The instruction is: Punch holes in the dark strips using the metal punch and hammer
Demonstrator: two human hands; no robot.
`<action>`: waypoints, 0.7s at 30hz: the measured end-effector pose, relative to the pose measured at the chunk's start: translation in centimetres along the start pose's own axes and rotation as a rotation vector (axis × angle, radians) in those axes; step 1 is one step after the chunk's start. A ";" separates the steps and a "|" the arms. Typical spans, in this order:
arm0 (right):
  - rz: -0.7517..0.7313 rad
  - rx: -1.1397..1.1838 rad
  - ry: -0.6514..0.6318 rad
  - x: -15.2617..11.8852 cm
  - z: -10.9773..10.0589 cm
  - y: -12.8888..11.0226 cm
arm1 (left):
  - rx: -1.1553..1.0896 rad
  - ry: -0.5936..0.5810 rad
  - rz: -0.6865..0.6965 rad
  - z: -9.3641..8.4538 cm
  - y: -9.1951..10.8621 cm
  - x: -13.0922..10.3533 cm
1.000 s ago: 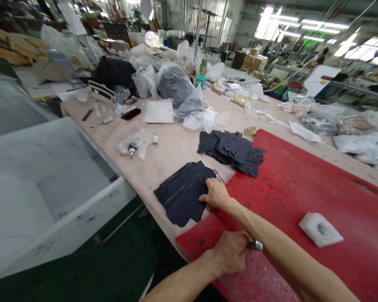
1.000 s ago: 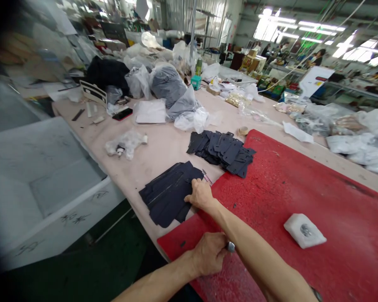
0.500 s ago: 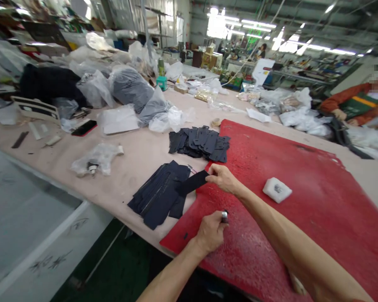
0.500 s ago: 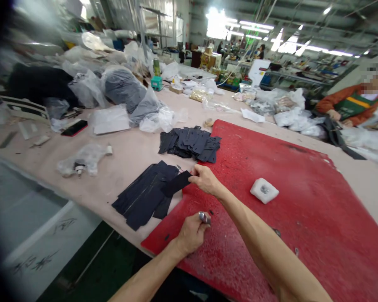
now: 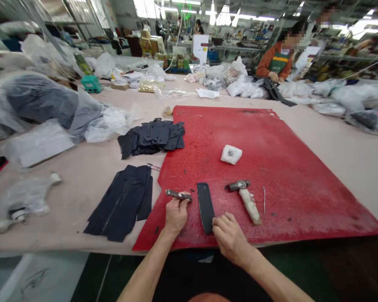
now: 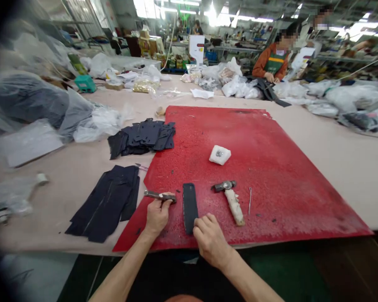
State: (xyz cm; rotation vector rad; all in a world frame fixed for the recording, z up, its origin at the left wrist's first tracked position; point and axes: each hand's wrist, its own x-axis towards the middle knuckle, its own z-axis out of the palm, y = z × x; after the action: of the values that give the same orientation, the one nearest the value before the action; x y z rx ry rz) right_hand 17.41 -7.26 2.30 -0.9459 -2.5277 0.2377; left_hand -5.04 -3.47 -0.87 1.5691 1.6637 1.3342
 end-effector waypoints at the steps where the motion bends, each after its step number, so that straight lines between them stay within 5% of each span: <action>1: 0.022 0.010 -0.021 -1.1 0.5 -0.7 | 0.007 -0.002 -0.008 0.0 0.1 0.0; 5: 0.127 0.093 -0.056 -2.5 0.2 -2.2 | 0.029 -0.012 -0.012 0.2 0.2 0.0; 11: 0.299 0.148 0.005 -0.1 -1.5 -1.0 | 0.002 0.001 -0.029 0.0 0.8 0.2; 16: 0.407 -0.007 -0.062 1.7 0.5 1.2 | -0.066 -0.028 -0.061 0.6 2.3 1.4; 21: 0.413 -0.035 -0.087 1.7 1.7 1.7 | -0.157 -0.158 -0.029 3.2 3.4 2.7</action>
State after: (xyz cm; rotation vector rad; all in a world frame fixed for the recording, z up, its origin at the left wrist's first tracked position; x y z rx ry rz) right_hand 16.44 -4.88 0.83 -1.4975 -2.3939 0.3654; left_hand -1.35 -0.37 1.52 1.5116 1.4452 1.2590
